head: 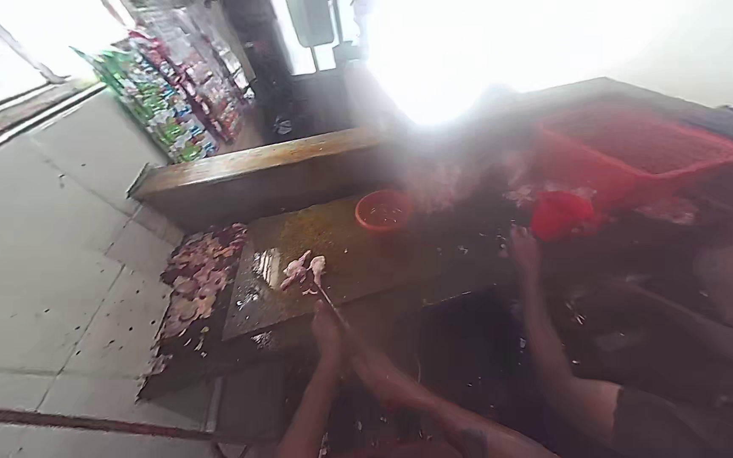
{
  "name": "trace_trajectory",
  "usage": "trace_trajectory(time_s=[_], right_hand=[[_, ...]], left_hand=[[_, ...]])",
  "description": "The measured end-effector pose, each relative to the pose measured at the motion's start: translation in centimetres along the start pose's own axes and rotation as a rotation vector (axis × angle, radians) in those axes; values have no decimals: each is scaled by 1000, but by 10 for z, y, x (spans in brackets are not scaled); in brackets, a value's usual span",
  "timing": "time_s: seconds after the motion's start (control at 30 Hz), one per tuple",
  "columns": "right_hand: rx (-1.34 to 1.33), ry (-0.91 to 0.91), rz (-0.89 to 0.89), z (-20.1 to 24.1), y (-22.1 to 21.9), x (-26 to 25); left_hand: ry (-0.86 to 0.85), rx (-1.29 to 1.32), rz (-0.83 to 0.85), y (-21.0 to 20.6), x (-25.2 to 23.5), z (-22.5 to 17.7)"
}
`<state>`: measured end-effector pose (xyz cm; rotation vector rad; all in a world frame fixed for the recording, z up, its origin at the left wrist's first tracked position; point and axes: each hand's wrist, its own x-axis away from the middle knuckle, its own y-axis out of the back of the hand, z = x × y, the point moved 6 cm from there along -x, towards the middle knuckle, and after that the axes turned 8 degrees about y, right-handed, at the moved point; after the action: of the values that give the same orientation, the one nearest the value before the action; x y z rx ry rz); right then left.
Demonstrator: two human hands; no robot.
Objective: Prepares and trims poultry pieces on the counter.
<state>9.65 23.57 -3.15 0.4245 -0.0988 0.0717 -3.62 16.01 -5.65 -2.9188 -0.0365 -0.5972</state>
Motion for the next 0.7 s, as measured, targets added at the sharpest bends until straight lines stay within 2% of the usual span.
trace_trajectory(time_s=[0.13,0.23,0.37,0.43,0.53,0.63,0.7], right_hand=[[-36,-17,-45,-8,-14,10],[21,-25,-52,5,-18,5],[37,-82,-16,26,-27,-15],[-12,-104,1,32,-33,-30],[-30,-121,-76,26,-28,-51],[281,-265,-232,0,6,-82],[424,-394,-264,-21,33,-103]], left_hand=[[23,74,69,0,-2,21],[-3,58,109,5,1,14],[-174,-202,42,34,-2,6],[-183,-226,64,51,-2,10],[13,-104,132,80,-15,35],[344,56,284,109,-21,57],[400,43,359,127,-22,68]])
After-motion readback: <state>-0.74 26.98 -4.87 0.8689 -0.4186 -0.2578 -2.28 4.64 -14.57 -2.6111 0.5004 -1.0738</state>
